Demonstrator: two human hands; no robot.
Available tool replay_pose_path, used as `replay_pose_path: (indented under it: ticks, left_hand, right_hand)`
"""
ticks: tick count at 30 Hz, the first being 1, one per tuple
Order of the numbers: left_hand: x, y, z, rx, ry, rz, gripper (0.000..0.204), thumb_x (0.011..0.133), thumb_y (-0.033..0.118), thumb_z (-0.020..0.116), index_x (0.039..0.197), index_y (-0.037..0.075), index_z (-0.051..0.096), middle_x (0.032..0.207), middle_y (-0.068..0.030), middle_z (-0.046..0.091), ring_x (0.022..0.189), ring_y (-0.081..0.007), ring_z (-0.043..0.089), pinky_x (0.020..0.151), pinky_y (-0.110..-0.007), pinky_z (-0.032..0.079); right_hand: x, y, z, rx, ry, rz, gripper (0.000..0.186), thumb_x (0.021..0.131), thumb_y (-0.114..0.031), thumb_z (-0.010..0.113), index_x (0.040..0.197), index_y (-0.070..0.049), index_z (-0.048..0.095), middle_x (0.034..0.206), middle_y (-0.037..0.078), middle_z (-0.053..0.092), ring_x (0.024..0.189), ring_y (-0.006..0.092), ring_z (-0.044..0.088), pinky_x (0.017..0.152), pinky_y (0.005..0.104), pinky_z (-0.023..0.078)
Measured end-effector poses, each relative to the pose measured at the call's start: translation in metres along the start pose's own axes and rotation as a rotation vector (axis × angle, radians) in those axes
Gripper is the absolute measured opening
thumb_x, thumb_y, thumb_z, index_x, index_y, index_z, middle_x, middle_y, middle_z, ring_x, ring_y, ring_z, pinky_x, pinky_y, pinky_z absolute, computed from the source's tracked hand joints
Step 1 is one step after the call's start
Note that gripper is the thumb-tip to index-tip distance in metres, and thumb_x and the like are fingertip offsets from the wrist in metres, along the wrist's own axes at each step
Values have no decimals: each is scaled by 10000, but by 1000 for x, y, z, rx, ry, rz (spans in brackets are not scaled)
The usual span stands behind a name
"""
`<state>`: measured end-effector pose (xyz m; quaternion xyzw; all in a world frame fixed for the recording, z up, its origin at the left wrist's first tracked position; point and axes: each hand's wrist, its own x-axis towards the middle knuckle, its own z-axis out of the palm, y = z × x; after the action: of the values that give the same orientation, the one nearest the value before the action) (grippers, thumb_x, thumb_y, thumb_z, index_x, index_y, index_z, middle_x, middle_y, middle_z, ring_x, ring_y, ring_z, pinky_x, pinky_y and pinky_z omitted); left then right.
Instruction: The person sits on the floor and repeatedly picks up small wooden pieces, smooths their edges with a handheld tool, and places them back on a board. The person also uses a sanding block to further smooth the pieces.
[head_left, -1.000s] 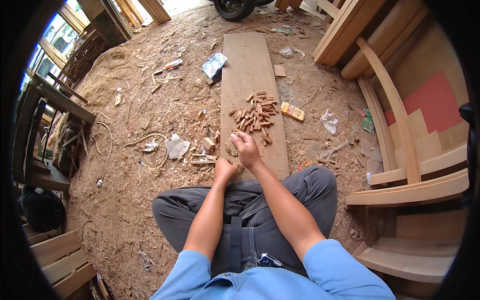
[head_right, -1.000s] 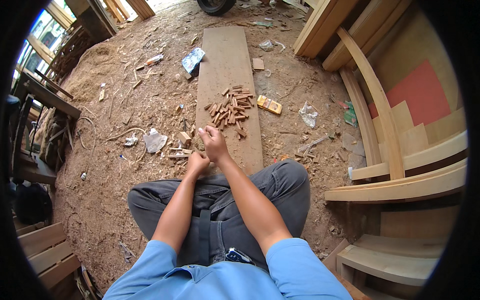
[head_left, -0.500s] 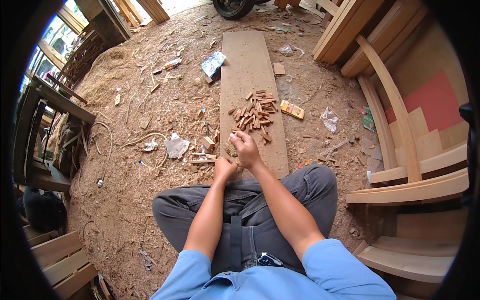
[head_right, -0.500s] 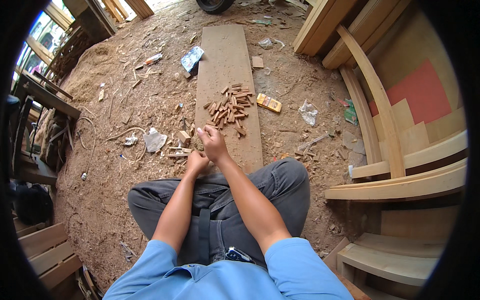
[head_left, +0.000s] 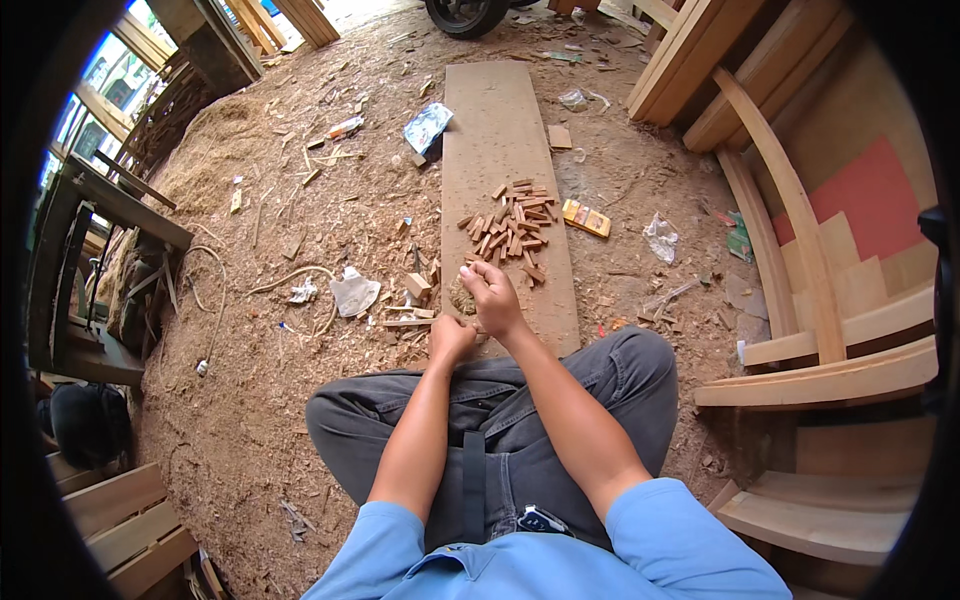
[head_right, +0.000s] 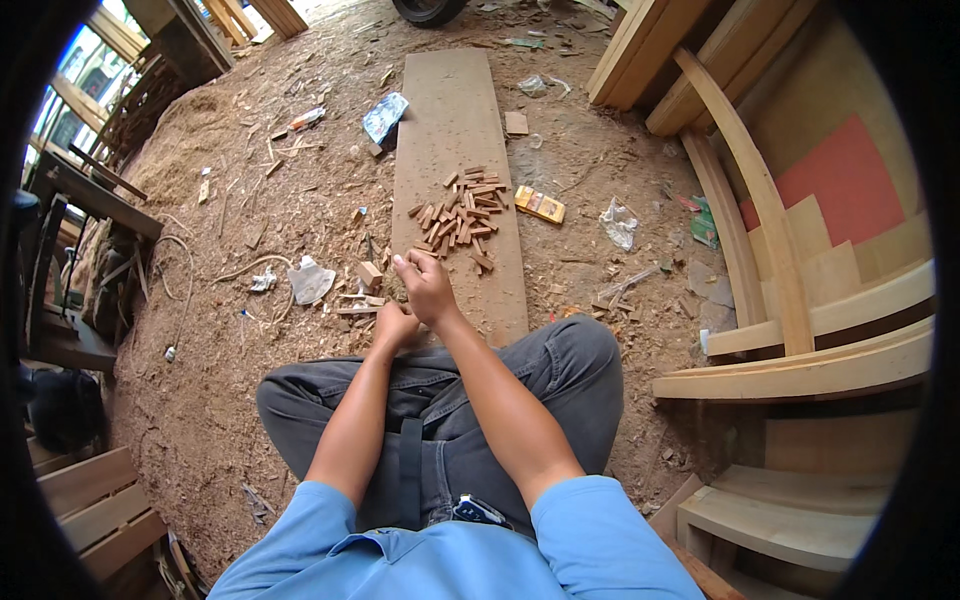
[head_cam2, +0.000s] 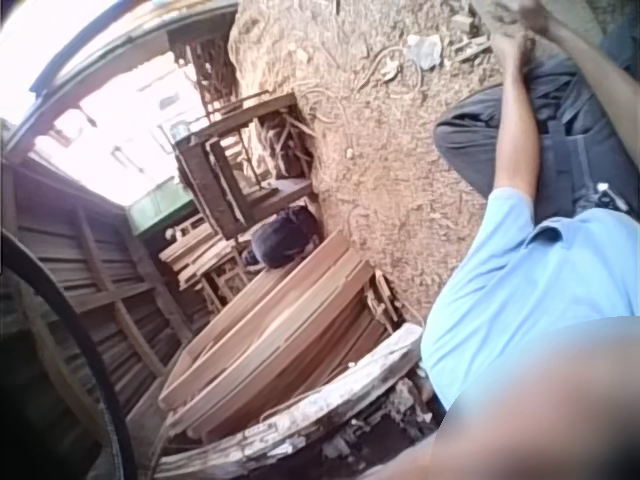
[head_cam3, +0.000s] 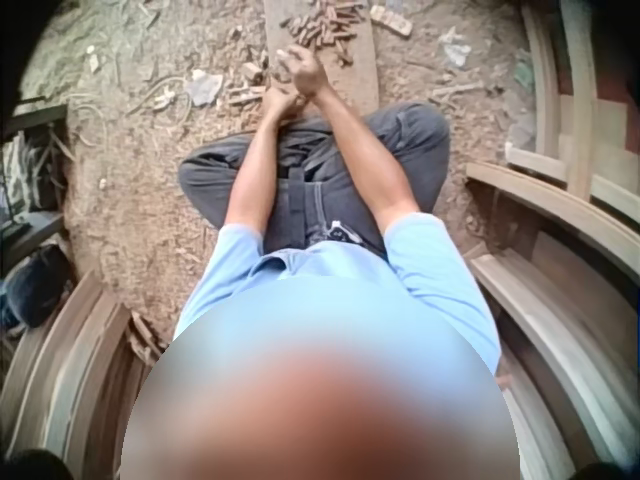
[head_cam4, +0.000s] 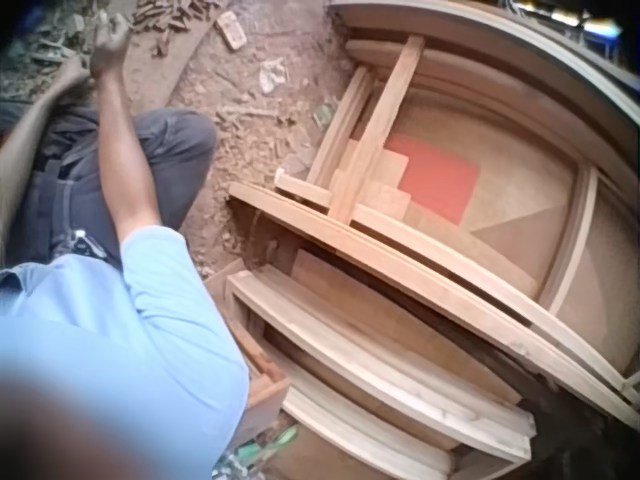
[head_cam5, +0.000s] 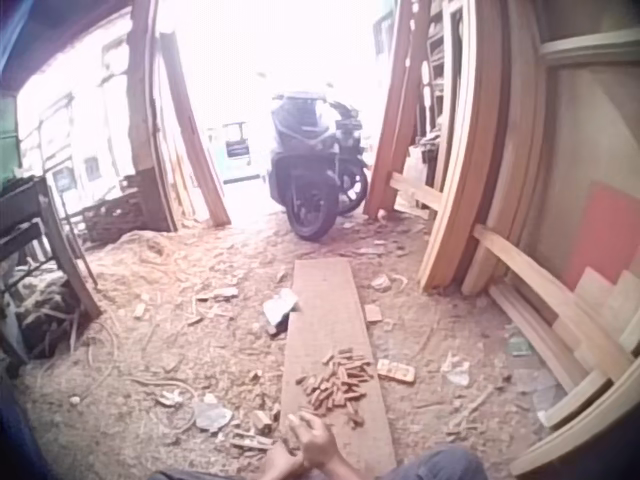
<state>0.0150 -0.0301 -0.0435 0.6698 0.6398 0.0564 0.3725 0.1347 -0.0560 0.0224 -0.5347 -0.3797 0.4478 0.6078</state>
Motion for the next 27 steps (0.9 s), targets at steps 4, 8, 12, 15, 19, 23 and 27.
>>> replay_pose_path:
  ticks: [4,8,12,15,19,23,27]
  left_hand:
    - [0,3,2,-4,39,-44,285,757,269,703,778,-13,730,845,-267,695,829,-390,695,759,-459,534]
    - [-3,2,1,22,28,6,281,751,271,721,776,-9,733,827,-263,696,822,-389,698,754,-456,536]
    - [-1,0,-1,-22,-52,4,301,750,298,755,780,-1,739,859,-250,704,843,-388,698,764,-449,538]
    - [1,1,0,13,-20,-9,300,754,294,752,783,-4,739,847,-252,702,826,-385,700,750,-451,538]
    - [-4,3,1,26,82,-23,338,770,348,702,811,16,750,867,-259,703,843,-374,703,769,-458,533]
    - [-6,5,-2,-6,-5,-4,330,765,350,716,787,24,753,857,-246,708,838,-373,704,774,-454,534]
    - [-1,3,-1,-7,-12,8,299,757,319,760,803,24,760,852,-237,710,836,-367,704,775,-447,536]
  right_hand:
    - [-3,0,1,-145,-52,39,251,982,-211,560,802,-37,556,707,-50,481,672,45,399,592,245,354]
    - [-1,-1,1,3,24,-52,257,985,-217,555,807,-31,558,715,-46,496,677,52,411,599,245,359]
    - [0,1,-1,-113,-14,-5,262,989,-221,546,808,-31,551,716,-44,483,695,49,409,620,241,362]
    - [-2,3,-2,-30,8,-46,271,987,-227,548,798,-33,545,709,-44,479,686,49,406,613,245,361]
    - [-3,5,1,-224,-56,42,271,988,-214,547,783,-37,535,695,-51,457,680,43,397,603,243,350]
    - [1,5,1,-37,12,-72,255,993,-213,549,795,-52,540,674,-66,436,646,38,382,573,244,334]
    - [2,7,-2,-75,-22,21,252,994,-212,550,789,-67,546,696,-67,455,657,28,381,578,237,341]
